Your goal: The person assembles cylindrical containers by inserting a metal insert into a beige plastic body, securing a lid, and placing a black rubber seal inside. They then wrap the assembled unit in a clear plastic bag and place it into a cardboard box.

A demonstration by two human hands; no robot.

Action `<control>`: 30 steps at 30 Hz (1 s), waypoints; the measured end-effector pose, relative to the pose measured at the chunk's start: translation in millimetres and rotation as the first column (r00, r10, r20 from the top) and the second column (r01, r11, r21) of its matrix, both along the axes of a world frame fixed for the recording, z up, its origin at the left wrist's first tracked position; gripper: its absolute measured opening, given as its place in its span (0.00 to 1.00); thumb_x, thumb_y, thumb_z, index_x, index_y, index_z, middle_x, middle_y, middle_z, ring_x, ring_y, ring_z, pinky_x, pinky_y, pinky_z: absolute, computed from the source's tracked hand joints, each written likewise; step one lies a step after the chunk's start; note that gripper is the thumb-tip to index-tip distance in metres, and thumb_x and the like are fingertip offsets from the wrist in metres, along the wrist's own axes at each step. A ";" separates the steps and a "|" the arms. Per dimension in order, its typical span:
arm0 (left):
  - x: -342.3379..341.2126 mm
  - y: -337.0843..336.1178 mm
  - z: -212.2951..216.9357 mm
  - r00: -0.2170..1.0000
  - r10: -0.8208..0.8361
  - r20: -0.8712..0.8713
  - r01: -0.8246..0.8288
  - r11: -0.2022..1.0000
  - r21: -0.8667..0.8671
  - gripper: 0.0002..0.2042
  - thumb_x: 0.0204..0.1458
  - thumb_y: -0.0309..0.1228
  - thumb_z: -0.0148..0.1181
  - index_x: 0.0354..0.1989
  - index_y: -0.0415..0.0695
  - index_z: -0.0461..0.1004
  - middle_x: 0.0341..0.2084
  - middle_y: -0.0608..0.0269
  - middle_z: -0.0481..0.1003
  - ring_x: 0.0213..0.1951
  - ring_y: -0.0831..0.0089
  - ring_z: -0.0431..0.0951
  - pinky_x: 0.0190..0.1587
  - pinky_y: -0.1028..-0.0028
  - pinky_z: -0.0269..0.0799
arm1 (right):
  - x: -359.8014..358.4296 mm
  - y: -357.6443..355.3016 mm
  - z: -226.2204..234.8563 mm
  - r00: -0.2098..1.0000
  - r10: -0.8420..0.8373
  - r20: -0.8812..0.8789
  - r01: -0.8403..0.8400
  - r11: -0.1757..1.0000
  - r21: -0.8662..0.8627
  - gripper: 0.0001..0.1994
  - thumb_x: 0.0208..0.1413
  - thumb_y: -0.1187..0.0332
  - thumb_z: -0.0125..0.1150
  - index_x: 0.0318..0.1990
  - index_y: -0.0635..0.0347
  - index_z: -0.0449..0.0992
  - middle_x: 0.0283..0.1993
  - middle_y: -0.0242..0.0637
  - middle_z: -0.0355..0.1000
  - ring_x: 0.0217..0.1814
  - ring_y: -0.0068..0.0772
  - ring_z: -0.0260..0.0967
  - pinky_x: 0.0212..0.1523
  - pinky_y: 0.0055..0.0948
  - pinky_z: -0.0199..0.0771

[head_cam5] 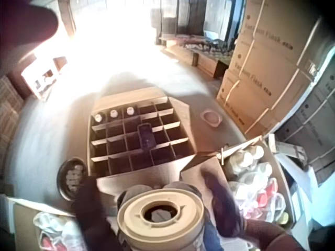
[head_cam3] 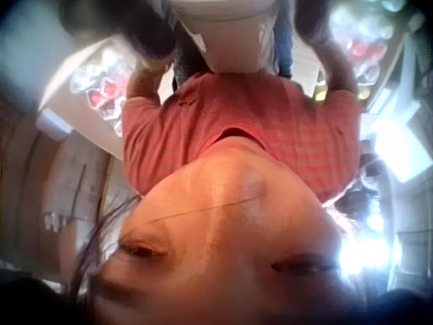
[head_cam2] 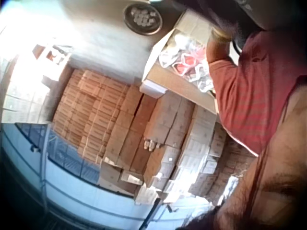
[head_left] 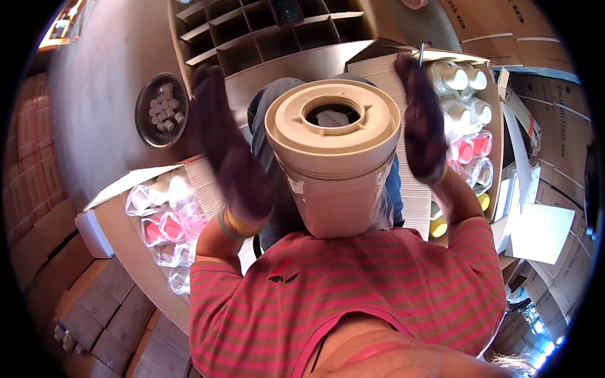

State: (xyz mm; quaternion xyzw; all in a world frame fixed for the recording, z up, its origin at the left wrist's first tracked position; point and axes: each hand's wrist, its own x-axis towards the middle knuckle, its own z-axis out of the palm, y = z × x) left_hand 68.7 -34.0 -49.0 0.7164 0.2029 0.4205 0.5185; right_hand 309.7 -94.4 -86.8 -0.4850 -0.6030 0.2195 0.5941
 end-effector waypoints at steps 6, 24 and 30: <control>6.6 -9.8 5.9 0.998 0.017 -0.061 -0.031 0.970 -0.242 0.45 0.56 0.61 0.49 0.70 0.33 0.50 0.66 0.42 0.56 0.67 0.49 0.58 0.68 0.59 0.55 | 26.4 1.8 -27.9 0.982 -0.071 0.175 0.098 0.983 -0.154 0.36 0.68 0.44 0.37 0.69 0.68 0.57 0.73 0.56 0.53 0.77 0.52 0.47 0.74 0.47 0.44; 19.0 43.6 -42.3 0.979 0.053 0.196 -0.128 0.910 0.395 0.37 0.60 0.58 0.43 0.65 0.35 0.59 0.55 0.34 0.65 0.56 0.39 0.67 0.61 0.39 0.57 | -13.3 17.4 -18.4 0.960 0.221 -0.172 -0.205 0.973 0.104 0.38 0.67 0.37 0.30 0.66 0.65 0.61 0.67 0.59 0.59 0.71 0.55 0.56 0.70 0.50 0.54; 13.2 60.2 -83.4 0.943 0.056 0.327 -0.089 0.992 0.088 0.30 0.57 0.53 0.50 0.56 0.38 0.62 0.49 0.39 0.67 0.51 0.42 0.70 0.62 0.40 0.57 | 5.7 72.1 -49.1 0.521 0.012 -0.854 -0.255 0.957 -0.141 0.38 0.68 0.38 0.30 0.60 0.68 0.68 0.60 0.52 0.70 0.66 0.43 0.65 0.68 0.43 0.60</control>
